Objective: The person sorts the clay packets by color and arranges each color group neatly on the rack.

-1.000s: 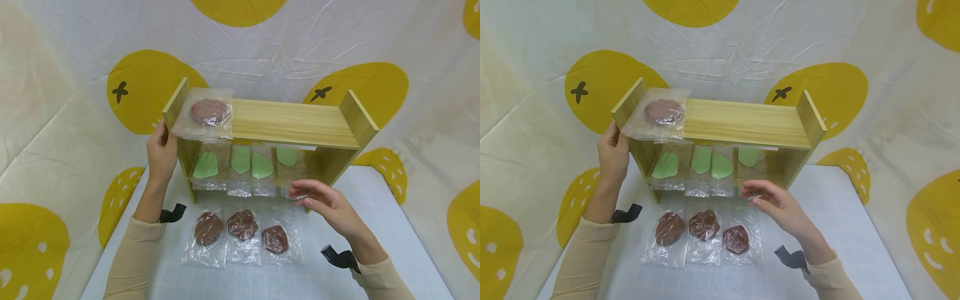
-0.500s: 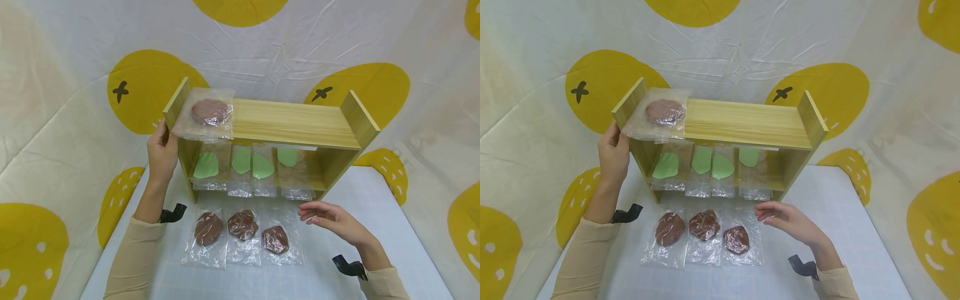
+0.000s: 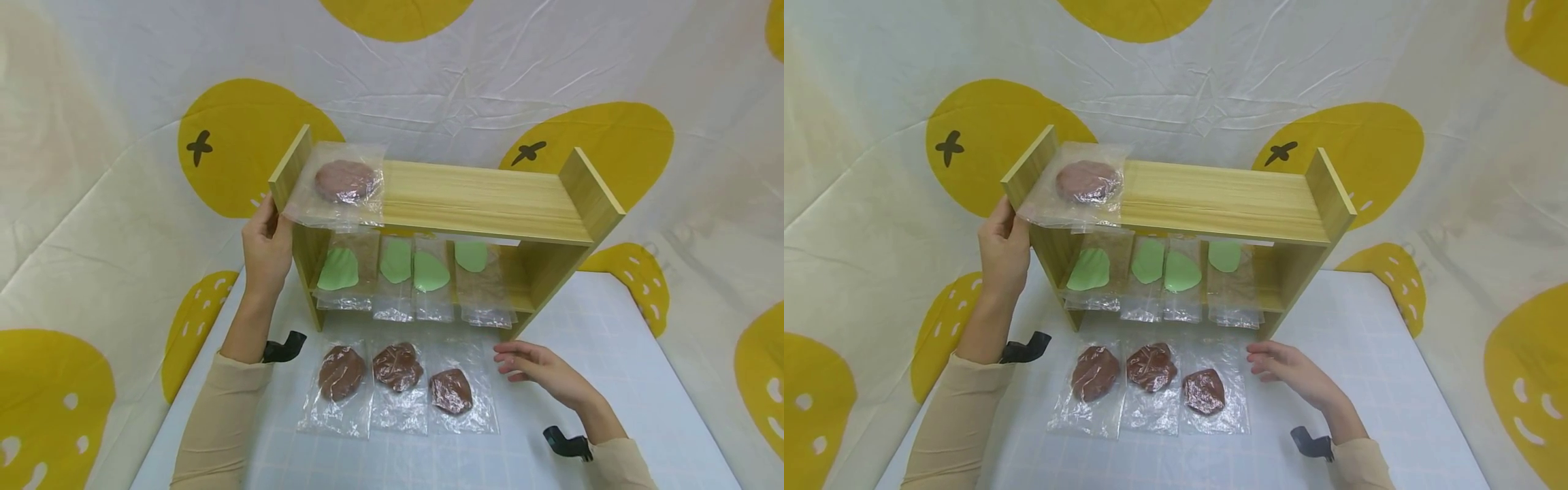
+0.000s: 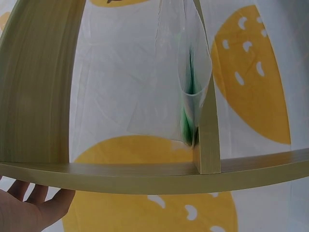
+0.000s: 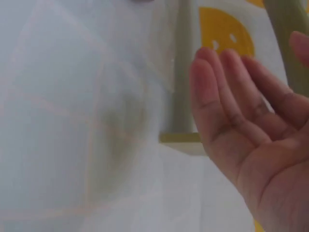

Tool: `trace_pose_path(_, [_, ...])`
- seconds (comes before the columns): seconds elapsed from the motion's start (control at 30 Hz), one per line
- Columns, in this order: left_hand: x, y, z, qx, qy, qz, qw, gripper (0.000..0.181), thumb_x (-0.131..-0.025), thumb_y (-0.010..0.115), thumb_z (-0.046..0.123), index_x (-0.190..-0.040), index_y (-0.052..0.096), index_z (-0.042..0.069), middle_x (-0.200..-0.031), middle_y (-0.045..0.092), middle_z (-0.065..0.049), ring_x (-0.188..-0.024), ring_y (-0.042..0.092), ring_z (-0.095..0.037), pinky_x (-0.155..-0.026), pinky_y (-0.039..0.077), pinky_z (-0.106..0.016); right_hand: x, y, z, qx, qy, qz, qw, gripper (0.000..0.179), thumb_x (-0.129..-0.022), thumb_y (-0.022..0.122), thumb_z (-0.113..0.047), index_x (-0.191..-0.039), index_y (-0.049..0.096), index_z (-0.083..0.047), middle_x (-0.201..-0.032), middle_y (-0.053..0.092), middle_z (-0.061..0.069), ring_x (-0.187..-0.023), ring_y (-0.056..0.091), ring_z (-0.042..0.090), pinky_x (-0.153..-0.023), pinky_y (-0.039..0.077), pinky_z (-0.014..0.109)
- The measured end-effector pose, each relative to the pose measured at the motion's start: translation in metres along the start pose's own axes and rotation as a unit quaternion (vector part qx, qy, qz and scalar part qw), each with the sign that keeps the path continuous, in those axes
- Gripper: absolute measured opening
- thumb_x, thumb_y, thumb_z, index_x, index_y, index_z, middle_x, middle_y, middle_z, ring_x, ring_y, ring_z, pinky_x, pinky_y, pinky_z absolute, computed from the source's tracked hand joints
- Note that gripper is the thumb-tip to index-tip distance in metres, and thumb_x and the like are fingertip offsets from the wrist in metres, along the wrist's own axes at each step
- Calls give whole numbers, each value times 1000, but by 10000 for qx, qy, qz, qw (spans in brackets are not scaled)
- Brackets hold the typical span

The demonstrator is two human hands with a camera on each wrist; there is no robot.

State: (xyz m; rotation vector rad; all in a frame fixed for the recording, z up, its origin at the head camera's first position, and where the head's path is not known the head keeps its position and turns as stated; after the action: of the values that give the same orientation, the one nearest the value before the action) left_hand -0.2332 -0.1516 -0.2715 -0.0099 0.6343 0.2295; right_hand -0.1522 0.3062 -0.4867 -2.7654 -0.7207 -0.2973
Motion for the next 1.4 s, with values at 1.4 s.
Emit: trace_pose_path(1.4, [-5, -6, -26, -36, 185, -25, 9998, 37, -101, 61, 14, -138, 62, 12, -130, 64, -8, -111, 61, -22, -95, 47, -31, -20, 21, 40, -1141, 753, 712, 9880, 57, -105, 54, -28, -138, 43, 17, -122, 63, 22, -94, 65, 27, -77, 56, 36])
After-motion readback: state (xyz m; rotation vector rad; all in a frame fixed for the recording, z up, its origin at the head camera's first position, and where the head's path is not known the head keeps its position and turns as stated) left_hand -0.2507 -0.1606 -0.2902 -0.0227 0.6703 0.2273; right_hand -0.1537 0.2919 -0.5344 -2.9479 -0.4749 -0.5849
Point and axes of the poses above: each hand's wrist, its own x-axis away from the middle knuckle, its own y-axis out of the palm, z = x × y, the point moved 5 cm from there along -x, towards the middle knuckle
